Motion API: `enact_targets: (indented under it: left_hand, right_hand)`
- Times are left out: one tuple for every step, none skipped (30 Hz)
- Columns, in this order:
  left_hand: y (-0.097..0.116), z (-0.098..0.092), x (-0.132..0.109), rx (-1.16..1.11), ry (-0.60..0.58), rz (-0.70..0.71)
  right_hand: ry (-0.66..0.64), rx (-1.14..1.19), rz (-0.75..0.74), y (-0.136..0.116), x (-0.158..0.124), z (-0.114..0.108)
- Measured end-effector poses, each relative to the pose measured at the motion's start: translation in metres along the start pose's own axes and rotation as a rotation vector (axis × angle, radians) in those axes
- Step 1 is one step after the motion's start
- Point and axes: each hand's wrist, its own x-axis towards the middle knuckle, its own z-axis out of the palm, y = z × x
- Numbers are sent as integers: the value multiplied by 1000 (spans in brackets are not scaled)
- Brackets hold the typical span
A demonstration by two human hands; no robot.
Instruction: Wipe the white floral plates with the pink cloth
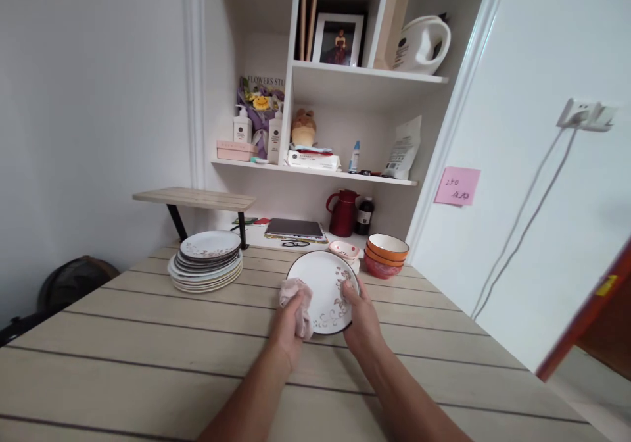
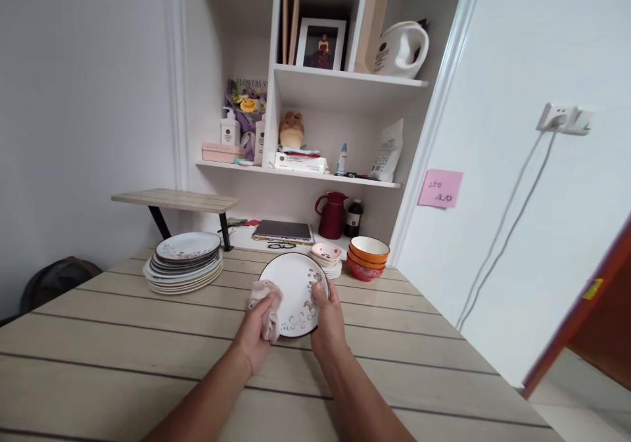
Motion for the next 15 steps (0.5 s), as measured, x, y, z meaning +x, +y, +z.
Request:
enact_targets:
  left_hand:
    - [1,0,1,2,35,51]
    - [3,0,2,9,66,101]
    - [5,0,3,18,87,140]
    - [9,-1,4,25,99,162]
    - [14,-2,5,40,104,172]
    - [19,-4,5,49,102,180]
    - [25,-5,5,55,96,194]
    - [30,-6,4,94,77,229]
    - [34,-7,3,137,51,263]
    - [38,-8,1,182,14,277]
    - [41,-8,-1,218,-13,285]
    - [43,-8,-3,246,-34,283]
    - [44,-7,-4,268,-53,275]
    - [44,-7,-6,285,-65,265]
    - [44,-7,-6,298,-78,253]
  right_hand:
    - [-37,-14,39,-1,0,0]
    - [-78,-37,80,-3,-1,1]
    - [-121,-68,115,-6,-1,1]
    - [-161,-103,140,-10,-2,1]
    - [-200,-139,153,-14,-2,0]
    - [-237,-171,158,-19,-3,0]
    - [-271,-196,162,-23,-4,-1]
    - [-299,-216,166,-28,-5,-1]
    - [-323,-232,173,-31,-7,-2]
    - [-345,-244,180,-34,-8,-2]
    - [-362,-257,186,-36,-9,-3]
    - [-373,-273,190,-37,-10,-4]
    - [-377,-294,193,-38,-10,-4]
    - [-377,-318,196,-39,-10,-5]
    - [-379,-339,199,-40,-10,-5]
